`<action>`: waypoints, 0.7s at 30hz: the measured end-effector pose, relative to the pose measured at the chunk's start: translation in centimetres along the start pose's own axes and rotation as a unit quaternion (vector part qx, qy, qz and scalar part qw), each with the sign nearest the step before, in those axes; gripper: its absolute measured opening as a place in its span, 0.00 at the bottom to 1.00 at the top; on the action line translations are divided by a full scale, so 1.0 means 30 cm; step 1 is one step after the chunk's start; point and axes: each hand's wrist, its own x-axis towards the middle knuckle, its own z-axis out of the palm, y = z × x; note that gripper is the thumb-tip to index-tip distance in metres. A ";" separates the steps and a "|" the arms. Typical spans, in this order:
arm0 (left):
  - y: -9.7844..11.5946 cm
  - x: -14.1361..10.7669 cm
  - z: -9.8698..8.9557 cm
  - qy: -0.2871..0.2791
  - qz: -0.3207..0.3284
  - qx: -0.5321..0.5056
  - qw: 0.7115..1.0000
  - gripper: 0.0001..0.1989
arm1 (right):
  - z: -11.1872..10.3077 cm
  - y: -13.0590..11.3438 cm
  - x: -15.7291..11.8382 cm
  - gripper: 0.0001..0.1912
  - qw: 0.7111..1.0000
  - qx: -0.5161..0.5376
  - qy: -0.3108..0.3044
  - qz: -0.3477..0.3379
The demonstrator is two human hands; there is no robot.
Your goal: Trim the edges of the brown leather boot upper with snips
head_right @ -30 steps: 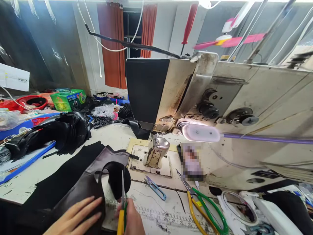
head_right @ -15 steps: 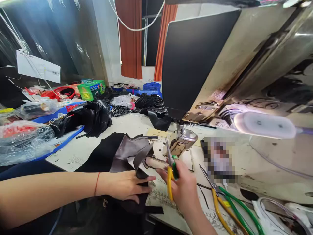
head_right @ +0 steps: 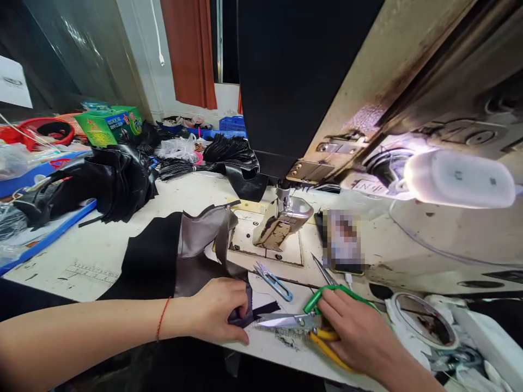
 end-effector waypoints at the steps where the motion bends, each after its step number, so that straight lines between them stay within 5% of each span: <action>1: 0.004 0.004 0.004 0.002 -0.018 -0.008 1.000 0.23 | 0.008 0.021 0.017 0.05 1.000 0.002 -0.014 -0.015; 9: 0.035 0.025 -0.016 0.006 -0.098 -0.052 0.994 0.11 | 0.071 0.116 0.092 0.05 0.992 0.011 -0.056 -0.109; 14: 0.051 0.008 -0.009 0.007 -0.081 -0.043 0.996 0.01 | 0.071 0.121 0.117 0.06 0.992 0.018 -0.037 -0.123; 21: 0.053 0.011 0.017 0.010 -0.059 -0.019 0.998 0.01 | 0.086 0.114 0.153 0.07 0.990 0.028 -0.047 -0.133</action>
